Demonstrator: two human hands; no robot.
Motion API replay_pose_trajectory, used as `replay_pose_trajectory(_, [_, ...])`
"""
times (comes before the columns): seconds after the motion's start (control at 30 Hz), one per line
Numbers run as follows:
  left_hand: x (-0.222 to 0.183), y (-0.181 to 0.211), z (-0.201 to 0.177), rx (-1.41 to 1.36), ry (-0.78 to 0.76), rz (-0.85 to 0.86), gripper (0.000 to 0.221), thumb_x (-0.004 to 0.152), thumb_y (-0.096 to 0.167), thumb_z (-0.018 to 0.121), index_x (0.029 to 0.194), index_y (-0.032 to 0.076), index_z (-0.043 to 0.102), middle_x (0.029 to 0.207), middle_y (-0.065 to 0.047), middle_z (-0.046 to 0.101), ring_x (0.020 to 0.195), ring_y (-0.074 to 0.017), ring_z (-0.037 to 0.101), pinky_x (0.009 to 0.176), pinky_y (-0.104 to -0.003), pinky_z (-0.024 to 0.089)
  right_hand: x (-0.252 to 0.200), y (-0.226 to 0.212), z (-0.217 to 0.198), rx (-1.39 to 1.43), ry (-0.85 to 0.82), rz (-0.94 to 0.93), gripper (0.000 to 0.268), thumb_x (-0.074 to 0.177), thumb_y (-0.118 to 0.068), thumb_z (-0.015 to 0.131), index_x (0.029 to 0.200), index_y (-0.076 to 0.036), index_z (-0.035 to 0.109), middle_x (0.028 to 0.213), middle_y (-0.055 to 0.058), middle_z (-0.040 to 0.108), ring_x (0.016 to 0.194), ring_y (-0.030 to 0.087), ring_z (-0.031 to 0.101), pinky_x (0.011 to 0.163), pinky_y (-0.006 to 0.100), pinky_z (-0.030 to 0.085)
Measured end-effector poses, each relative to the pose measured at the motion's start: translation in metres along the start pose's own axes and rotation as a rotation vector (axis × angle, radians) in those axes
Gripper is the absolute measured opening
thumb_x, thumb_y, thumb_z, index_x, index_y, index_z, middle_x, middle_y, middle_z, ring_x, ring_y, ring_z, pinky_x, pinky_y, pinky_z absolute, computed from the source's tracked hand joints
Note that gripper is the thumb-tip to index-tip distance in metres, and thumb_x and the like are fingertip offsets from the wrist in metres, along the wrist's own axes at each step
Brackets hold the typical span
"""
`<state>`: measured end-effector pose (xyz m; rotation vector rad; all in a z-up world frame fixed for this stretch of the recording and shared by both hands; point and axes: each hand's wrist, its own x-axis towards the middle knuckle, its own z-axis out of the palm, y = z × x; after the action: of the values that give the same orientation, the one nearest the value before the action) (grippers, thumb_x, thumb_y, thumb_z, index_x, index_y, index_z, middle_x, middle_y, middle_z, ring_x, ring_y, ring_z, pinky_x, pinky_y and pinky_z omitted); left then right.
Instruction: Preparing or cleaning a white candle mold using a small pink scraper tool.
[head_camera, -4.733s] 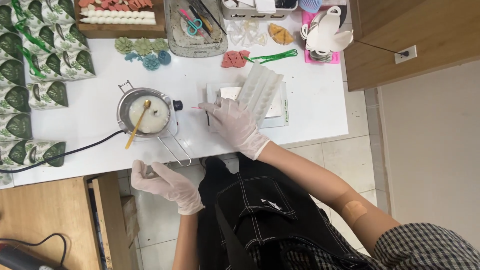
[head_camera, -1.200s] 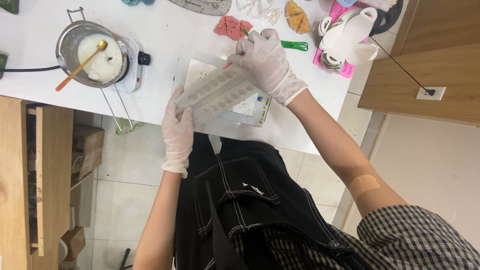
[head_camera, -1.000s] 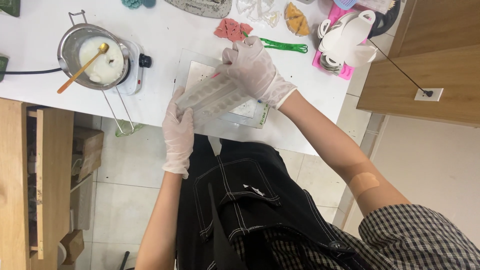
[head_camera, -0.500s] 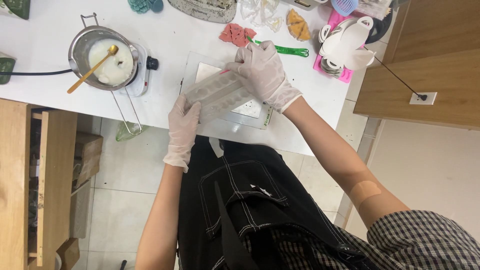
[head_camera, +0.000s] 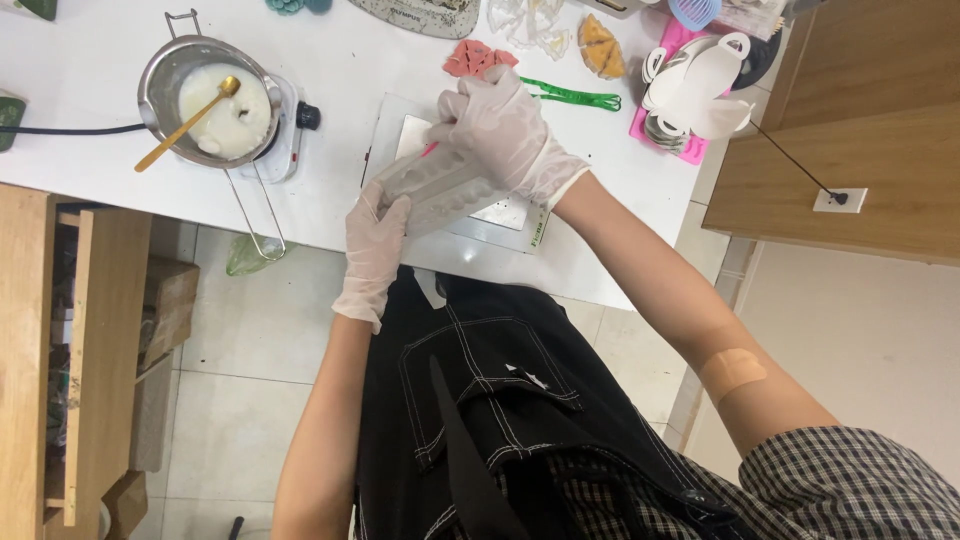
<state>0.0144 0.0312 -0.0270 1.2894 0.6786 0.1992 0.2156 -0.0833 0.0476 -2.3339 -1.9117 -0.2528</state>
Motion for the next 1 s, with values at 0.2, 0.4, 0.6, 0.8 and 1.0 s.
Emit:
replay_pose_trajectory(0.2, [0.006,-0.020,-0.004,0.003,-0.001,-0.005,0.041,0.098,0.003,0.059,0.139,0.004,0.062,0.093,0.002,0.063,0.078,-0.0050,0.054,0.069,-0.021,0.047,-0.012,0.009,0.005,0.058,0.040,-0.094,0.011,0.088,-0.028,0.075,0.098,-0.027,0.080,0.089,-0.005,0.058,0.089,0.018,0.060,0.086,0.038,0.043])
replay_pose_trajectory(0.4, [0.009,-0.030,-0.008,-0.002,-0.013,0.009,0.041,0.097,0.005,0.062,0.138,0.004,0.062,0.087,0.004,0.056,0.075,-0.0044,0.051,0.067,-0.021,0.046,0.002,-0.020,0.007,-0.020,-0.015,-0.022,0.013,0.089,-0.033,0.072,0.096,-0.025,0.079,0.090,-0.002,0.060,0.085,0.020,0.058,0.071,0.036,0.039])
replay_pose_trajectory(0.6, [0.008,-0.022,-0.010,-0.045,-0.025,-0.011,0.038,0.096,0.006,0.063,0.134,0.004,0.065,0.086,0.005,0.057,0.073,-0.0035,0.049,0.063,-0.020,0.044,-0.002,-0.016,0.022,0.031,0.035,-0.147,0.012,0.092,-0.028,0.070,0.100,-0.026,0.078,0.094,-0.004,0.061,0.089,0.017,0.058,0.080,0.039,0.042])
replay_pose_trajectory(0.8, [0.009,-0.032,-0.013,-0.080,-0.049,0.012,0.030,0.098,0.007,0.064,0.128,0.001,0.066,0.086,0.004,0.058,0.074,-0.0041,0.050,0.064,-0.020,0.045,0.001,-0.033,0.019,0.016,0.101,-0.171,0.021,0.089,-0.027,0.070,0.108,-0.030,0.078,0.095,-0.004,0.060,0.090,0.017,0.058,0.081,0.038,0.041])
replay_pose_trajectory(1.0, [0.008,-0.029,-0.013,-0.043,-0.038,-0.009,0.028,0.099,0.009,0.065,0.126,0.001,0.066,0.086,0.003,0.060,0.074,-0.0050,0.052,0.064,-0.021,0.046,-0.003,-0.032,0.008,0.091,0.110,-0.178,0.021,0.091,-0.029,0.071,0.111,-0.033,0.078,0.094,-0.006,0.057,0.090,0.015,0.057,0.084,0.039,0.040])
